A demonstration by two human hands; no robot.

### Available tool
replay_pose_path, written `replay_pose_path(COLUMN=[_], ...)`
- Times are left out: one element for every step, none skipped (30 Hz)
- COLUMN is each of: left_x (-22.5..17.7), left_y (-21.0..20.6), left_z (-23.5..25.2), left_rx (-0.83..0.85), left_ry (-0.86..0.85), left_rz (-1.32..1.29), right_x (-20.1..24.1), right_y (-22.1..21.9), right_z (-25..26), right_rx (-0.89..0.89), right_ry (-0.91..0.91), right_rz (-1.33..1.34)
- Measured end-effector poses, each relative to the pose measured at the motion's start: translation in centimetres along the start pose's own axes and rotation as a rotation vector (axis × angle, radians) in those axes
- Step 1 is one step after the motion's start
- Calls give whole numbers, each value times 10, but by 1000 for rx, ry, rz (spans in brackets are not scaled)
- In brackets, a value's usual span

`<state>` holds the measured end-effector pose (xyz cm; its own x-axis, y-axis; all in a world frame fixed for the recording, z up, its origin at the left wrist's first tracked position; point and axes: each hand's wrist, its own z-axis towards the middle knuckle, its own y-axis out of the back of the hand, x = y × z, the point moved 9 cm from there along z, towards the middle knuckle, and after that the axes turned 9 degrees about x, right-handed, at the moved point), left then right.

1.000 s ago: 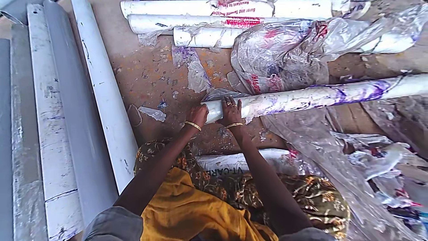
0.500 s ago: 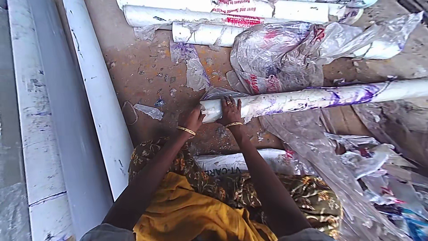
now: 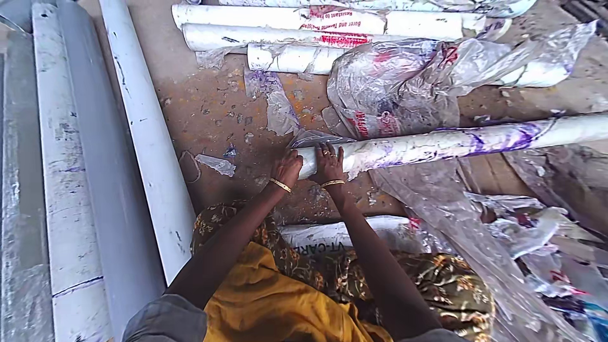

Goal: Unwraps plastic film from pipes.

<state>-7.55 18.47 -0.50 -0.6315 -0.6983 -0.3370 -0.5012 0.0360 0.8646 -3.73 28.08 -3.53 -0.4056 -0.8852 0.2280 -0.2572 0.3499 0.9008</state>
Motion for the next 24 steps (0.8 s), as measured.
replay_pose_path(left_x=[0, 1, 0, -4, -14, -25, -35, -40, -36, -24, -10, 1, 8, 11, 11, 8, 4, 1, -1, -3, -3, -1, 0, 1], left_y=[-1, -3, -4, -7, -13, -21, -29, -30, -24, -12, 2, 12, 15, 13, 8, 3, -1, -4, -5, -5, -5, -6, -7, -7], left_z=[0, 1, 0, -3, -8, -17, -25, -32, -35, -34, -31, -26, -17, -8, -1, 4, 6, 5, 3, 0, -3, -4, -5, -5], left_rx=[29, 61, 96, 139, 203, 292, 364, 369, 290, 122, -58, -199, -252, -229, -188, -146, -113, -91, -70, -61, -43, -4, 41, 97], left_ry=[22, 37, 33, -5, -69, -134, -184, -196, -169, -122, -71, -51, -61, -77, -90, -88, -75, -59, -38, -9, 28, 76, 115, 145], left_rz=[-5, -28, -67, -134, -208, -271, -314, -337, -352, -354, -324, -275, -233, -212, -202, -191, -175, -151, -125, -104, -104, -124, -144, -146], right_x=[0, -1, 0, 1, 1, 2, 3, 4, 4, 3, 1, 0, -1, 0, 0, -1, -2, -2, -2, -1, -1, -1, -2, -3], right_y=[-1, -1, -1, 2, 4, 7, 8, 10, 11, 10, 8, 5, 3, 2, 1, 0, 0, -1, -2, -4, -6, -7, -8, -8], right_z=[0, 1, 1, 0, 0, -1, -2, -1, 0, 3, 6, 6, 4, 2, 0, -1, -2, -4, -3, -2, -2, -2, -1, 0], right_rx=[8, 13, 8, -9, -25, -37, -39, -39, -41, -41, -41, -41, -39, -26, -29, -42, -70, -85, -87, -79, -62, -58, -59, -51], right_ry=[-5, -12, -12, -5, 6, 22, 34, 44, 54, 56, 44, 33, 22, 8, 1, -1, 8, 14, 12, 2, -13, -24, -30, -35], right_rz=[-7, -14, -13, 1, 16, 37, 44, 36, 32, 25, 0, -10, -7, -6, -8, -14, -18, -16, -15, -21, -24, -25, -30, -36])
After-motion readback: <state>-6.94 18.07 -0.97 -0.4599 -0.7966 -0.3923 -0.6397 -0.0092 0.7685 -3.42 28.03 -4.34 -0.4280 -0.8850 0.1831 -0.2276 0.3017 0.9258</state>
